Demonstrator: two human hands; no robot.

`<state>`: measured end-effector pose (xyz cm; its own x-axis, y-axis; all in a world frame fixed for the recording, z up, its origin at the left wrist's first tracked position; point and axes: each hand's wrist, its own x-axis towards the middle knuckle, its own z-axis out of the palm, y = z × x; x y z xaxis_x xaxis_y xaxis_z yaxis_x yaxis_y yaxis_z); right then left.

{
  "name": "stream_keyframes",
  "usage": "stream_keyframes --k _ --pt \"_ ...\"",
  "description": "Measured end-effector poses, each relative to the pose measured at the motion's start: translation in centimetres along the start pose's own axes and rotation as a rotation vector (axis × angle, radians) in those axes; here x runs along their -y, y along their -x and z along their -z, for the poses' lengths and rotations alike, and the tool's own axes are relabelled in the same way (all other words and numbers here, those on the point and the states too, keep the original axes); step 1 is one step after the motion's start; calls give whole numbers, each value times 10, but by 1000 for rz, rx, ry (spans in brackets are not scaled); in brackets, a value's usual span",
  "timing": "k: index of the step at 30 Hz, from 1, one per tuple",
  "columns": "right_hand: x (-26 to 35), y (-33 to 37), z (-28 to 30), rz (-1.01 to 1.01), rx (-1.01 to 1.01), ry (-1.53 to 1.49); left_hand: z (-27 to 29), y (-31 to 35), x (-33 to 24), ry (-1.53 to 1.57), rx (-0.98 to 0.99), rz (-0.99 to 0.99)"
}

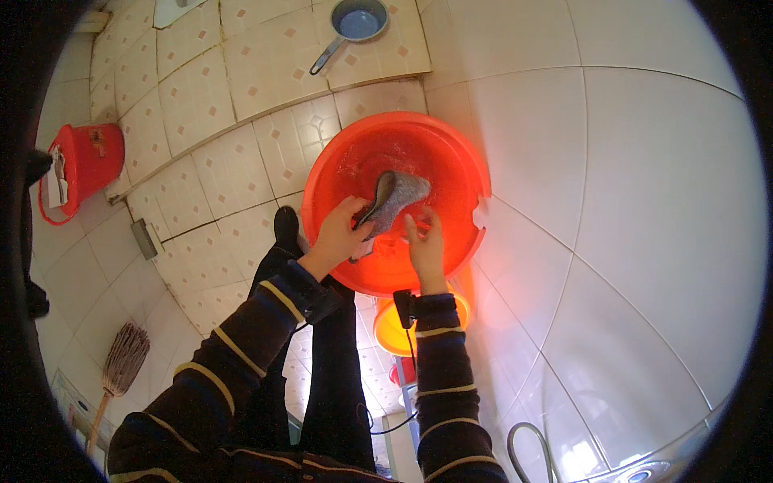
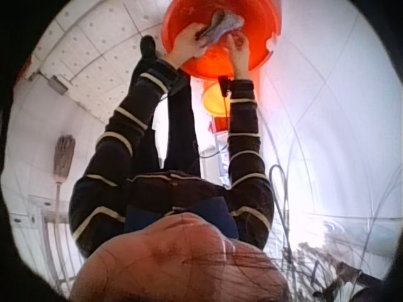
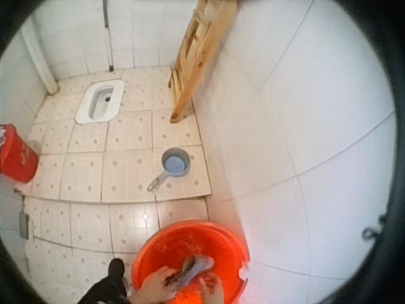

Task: The person removes a mop head from a mop handle, washes the mop head in a bucket of water, wrings it out, and then reattaches it to the handle. The person then holds the assembled mop.

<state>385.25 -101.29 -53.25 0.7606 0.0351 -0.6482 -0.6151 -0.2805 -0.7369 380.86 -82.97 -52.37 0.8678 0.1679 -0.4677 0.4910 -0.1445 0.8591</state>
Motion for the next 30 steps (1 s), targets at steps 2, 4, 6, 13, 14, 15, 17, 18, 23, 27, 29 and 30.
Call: stream_keyframes --k 2,4,6,13,14,15,17,18,23,27,29,30 --pt "0 6 -16 -118 66 -210 -11 5 -2 -57 -11 41" --pt "-5 6 -33 -85 74 -76 -21 9 1 -110 -33 11" --pt "-11 -4 -39 -25 74 141 -30 8 8 -166 -52 -89" --pt "-65 -77 -42 291 65 538 -20 7 42 -62 25 -66" --pt "-74 -94 -45 278 54 636 -16 9 44 -79 -17 -5" --pt "-82 -110 -47 204 35 739 -12 10 46 -92 -75 37" --pt "-97 -137 -49 167 43 872 -2 9 51 -50 -58 86" --pt "-105 -149 -51 102 37 947 1 8 53 -17 -68 88" --pt "-151 -177 -71 140 -29 1099 14 11 57 82 -38 136" --pt "-175 -192 -81 -48 47 994 18 13 54 102 25 153" --pt "-181 -199 -79 -109 110 980 19 13 54 140 32 157" --pt "-183 -202 -77 -155 133 981 20 12 54 156 31 160"
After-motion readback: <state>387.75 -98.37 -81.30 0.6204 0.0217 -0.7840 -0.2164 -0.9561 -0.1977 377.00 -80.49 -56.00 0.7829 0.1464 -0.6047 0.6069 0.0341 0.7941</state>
